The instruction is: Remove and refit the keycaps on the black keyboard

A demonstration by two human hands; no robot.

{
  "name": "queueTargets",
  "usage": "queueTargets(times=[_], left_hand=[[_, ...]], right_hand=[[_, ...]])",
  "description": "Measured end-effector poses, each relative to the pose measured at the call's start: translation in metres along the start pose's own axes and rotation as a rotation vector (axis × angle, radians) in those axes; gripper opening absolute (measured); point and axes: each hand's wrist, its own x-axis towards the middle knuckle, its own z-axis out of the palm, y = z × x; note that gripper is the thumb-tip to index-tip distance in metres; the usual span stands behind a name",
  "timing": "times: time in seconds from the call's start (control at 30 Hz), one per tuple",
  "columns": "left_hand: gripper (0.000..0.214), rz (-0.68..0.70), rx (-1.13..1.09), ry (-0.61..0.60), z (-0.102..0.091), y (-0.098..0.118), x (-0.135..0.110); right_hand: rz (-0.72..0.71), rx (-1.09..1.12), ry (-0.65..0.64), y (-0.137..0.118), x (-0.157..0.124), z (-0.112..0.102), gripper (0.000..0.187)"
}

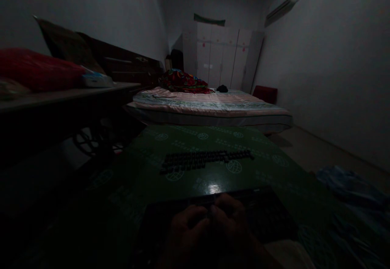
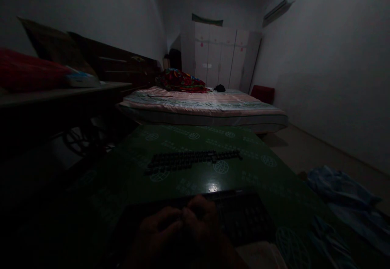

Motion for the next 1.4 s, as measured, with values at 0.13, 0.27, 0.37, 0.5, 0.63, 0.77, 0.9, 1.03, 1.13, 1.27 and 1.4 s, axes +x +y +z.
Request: queueTargets(times=[0.13,0.27,0.37,0.5,0.63,0.77,0.9,1.03,1.13,1.27,1.4], left_hand=[[0.019,-0.046,-0.084,-0.089,-0.003,0.0,0.0],[0.022,-0.116,-0.185,-0.141,-0.006,-0.002,0.0],[0.03,-0.141,-0.255,-0.083,-0.005,-0.006,0.002],[0.029,-0.159,-0.274,0.077,-0.007,-0.007,0.004],[0.018,-0.155,-0.246,0.109,-0.011,-0.003,0.005],[0.021,-0.154,-0.361,0.122,-0.011,-0.005,0.006],[0.023,-0.185,-0.497,0.165,-0.009,-0.007,0.005],[0.023,-0.208,-0.581,0.135,-0.007,-0.002,0.001],[0.021,-0.195,-0.657,0.096,-0.006,-0.001,-0.001],[0.021,-0.17,-0.65,0.038,-0.007,-0.005,-0.001],[0.023,-0.15,-0.672,0.035,-0.008,-0.007,-0.001]], right_hand=[[0.039,-0.029,0.019,-0.005,0.0,-0.001,0.026],[0.004,-0.062,0.024,-0.004,-0.001,0.0,0.028],[0.026,-0.043,0.004,0.0,-0.001,0.0,0.028],[-0.097,-0.221,0.092,0.004,0.003,-0.007,0.033],[-0.396,-0.536,0.031,0.005,0.008,-0.014,0.027],[-0.412,-0.616,-0.115,0.007,0.007,-0.008,0.023],[-0.32,-0.515,-0.264,0.001,0.002,0.003,0.024],[-0.313,-0.41,-0.241,-0.007,0.001,0.005,0.021],[-0.268,-0.399,-0.214,-0.011,0.0,0.004,0.019],[-0.191,-0.389,-0.222,-0.014,-0.002,0.004,0.018],[-0.084,-0.398,-0.303,-0.022,0.006,0.001,0.018]])
